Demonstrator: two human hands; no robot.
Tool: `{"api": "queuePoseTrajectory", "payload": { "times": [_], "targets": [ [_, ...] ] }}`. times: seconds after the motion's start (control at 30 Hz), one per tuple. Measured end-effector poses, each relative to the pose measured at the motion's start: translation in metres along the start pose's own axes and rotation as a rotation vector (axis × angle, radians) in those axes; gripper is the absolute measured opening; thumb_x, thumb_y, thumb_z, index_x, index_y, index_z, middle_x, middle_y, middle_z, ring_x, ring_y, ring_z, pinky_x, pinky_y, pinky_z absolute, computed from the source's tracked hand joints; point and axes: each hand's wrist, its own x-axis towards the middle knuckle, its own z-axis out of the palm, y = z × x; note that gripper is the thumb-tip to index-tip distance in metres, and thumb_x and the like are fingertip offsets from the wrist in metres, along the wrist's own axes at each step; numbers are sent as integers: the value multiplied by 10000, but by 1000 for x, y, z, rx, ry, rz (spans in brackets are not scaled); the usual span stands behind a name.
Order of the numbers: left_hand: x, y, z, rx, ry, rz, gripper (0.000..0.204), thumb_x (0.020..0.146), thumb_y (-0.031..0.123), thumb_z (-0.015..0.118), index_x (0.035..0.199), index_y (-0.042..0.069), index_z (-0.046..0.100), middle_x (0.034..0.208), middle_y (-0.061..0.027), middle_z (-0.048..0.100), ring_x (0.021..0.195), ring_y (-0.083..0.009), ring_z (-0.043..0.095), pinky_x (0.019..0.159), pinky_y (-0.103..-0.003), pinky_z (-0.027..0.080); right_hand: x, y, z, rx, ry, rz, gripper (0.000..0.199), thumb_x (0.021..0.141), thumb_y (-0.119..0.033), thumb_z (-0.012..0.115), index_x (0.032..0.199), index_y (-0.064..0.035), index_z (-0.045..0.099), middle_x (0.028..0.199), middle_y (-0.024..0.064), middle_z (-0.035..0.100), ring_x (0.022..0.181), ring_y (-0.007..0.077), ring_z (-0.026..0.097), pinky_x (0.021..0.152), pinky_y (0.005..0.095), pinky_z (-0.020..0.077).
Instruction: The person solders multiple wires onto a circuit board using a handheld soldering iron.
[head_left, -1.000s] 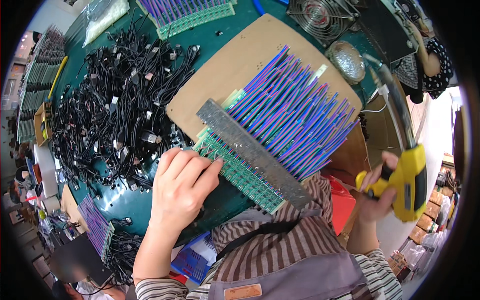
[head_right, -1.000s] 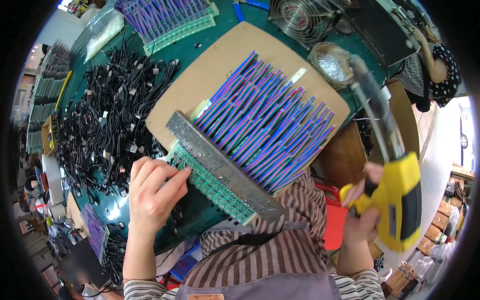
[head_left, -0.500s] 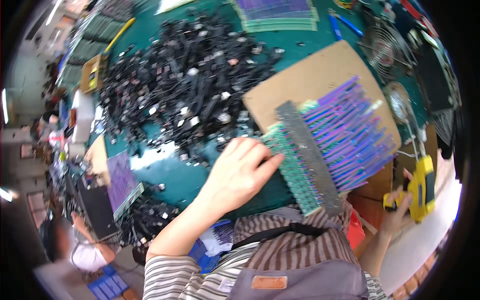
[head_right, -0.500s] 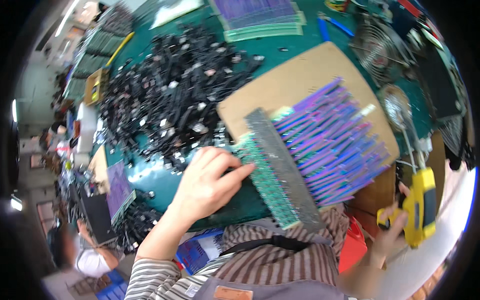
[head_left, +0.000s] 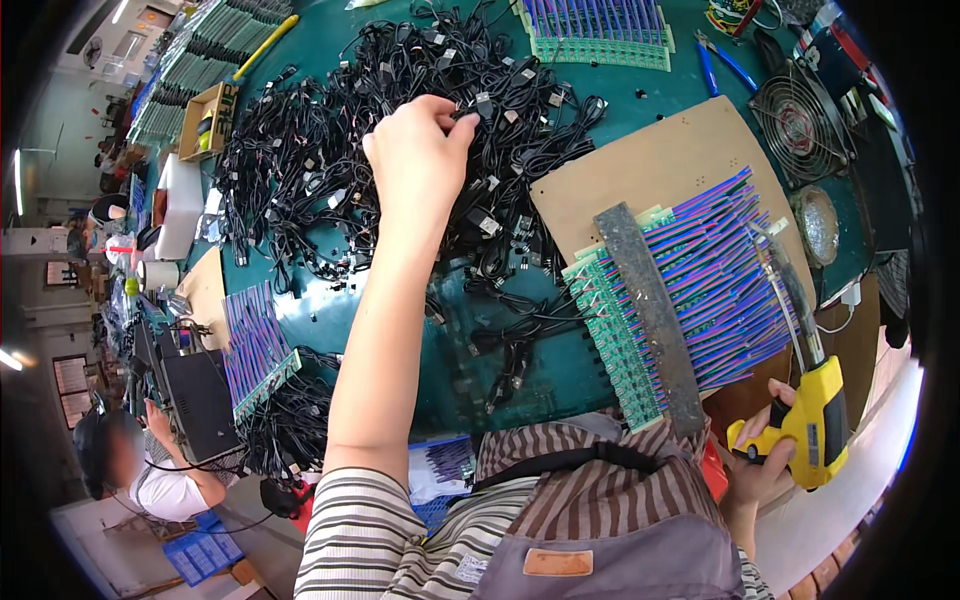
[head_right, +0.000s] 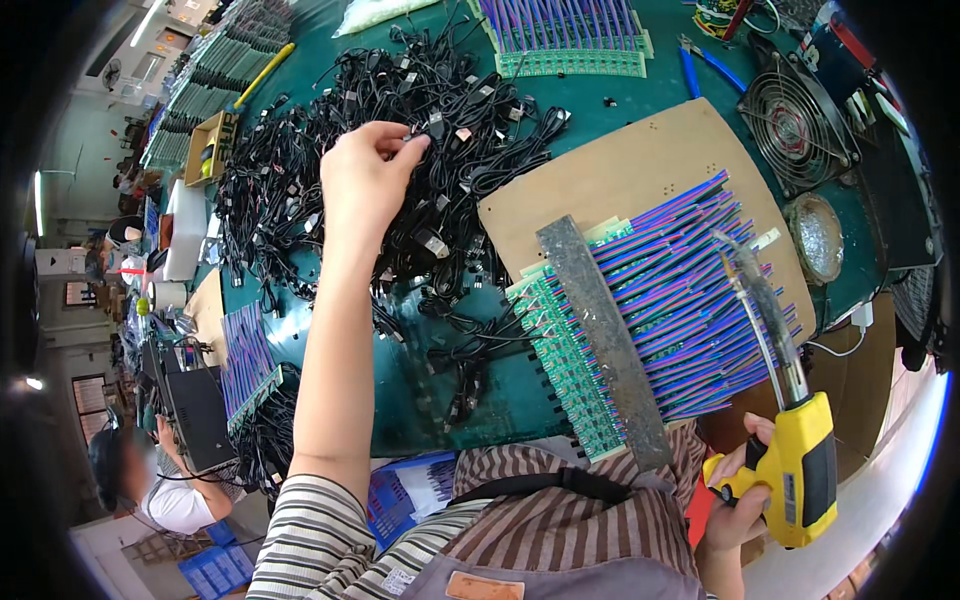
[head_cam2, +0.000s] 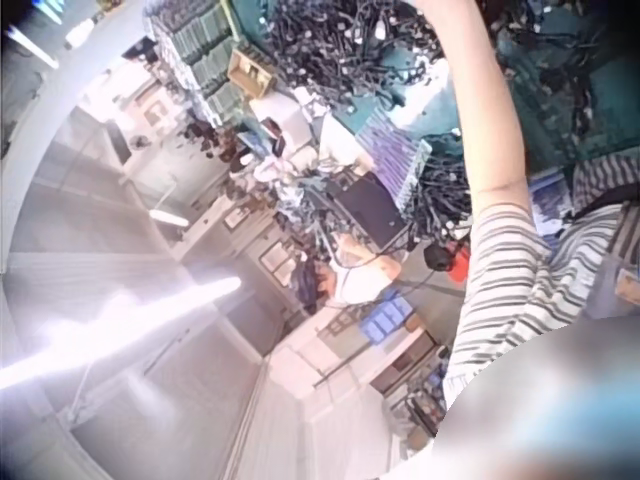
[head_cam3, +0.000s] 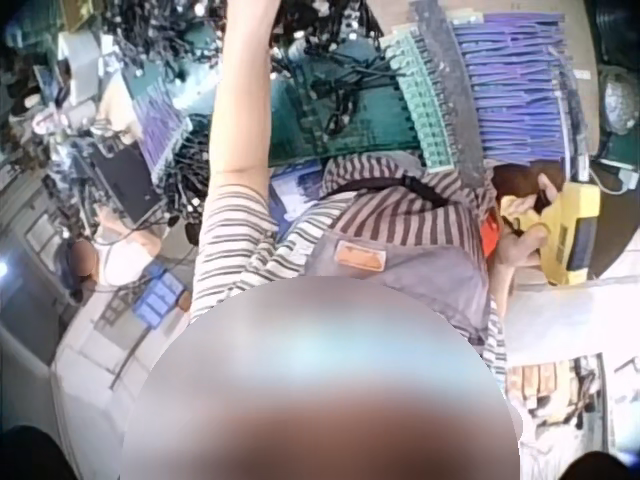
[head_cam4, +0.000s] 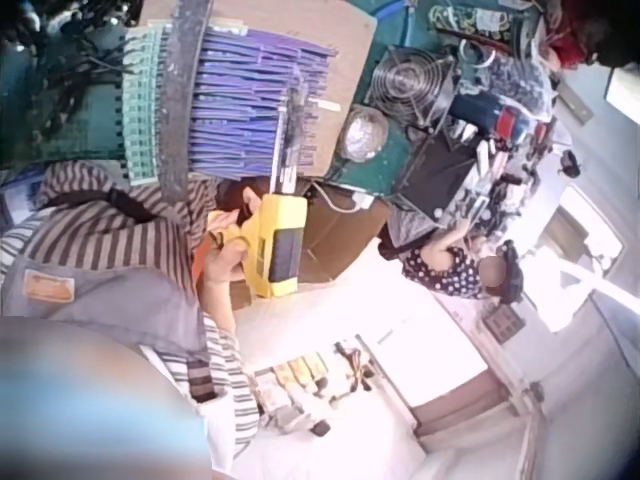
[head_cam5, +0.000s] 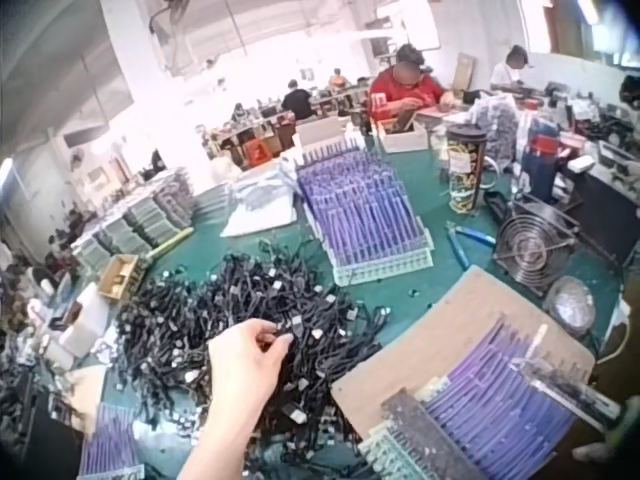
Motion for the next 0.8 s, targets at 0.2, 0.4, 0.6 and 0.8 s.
{"api": "queuePoseTrajectory", "payload": {
  "times": [0.2, 0.4, 0.6, 0.8],
  "targets": [
    [0, 0, -11, -135, 66, -19, 200, 821, 184, 726, 972, 55, 749, 794, -95, 723, 715, -148, 673, 691, -278, 505, -10, -3, -3, 31, -57, 62, 612, 983, -459, 501, 1261, 82, 435, 1254, 238, 509, 682, 94, 496, 507, 215, 435],
    [-53, 29, -52, -698, -240, -89, 157, 817, 52, 700, 963, 46, 757, 815, -24, 700, 698, -69, 579, 668, -246, 462, -16, -11, -3, 63, -166, 191, 666, 962, -511, 516, 1256, 82, 440, 1260, 234, 504, 685, 109, 507, 530, 236, 446],
    [-125, 42, -33, -492, -433, 205, 132, 780, -5, 722, 899, 44, 754, 774, -42, 652, 745, -125, 599, 691, -250, 466, -25, -11, -4, 28, -321, 345, 763, 914, -622, 515, 1287, 39, 439, 1280, 171, 481, 694, 101, 484, 556, 246, 442],
    [-145, 41, -12, -491, -472, 140, 116, 760, 48, 730, 875, 59, 738, 750, -53, 622, 710, -195, 594, 711, -305, 450, -47, -2, -11, 75, -353, 423, 870, 843, -714, 530, 1298, 20, 426, 1258, 138, 471, 666, 97, 481, 573, 253, 439]
  ]
}}
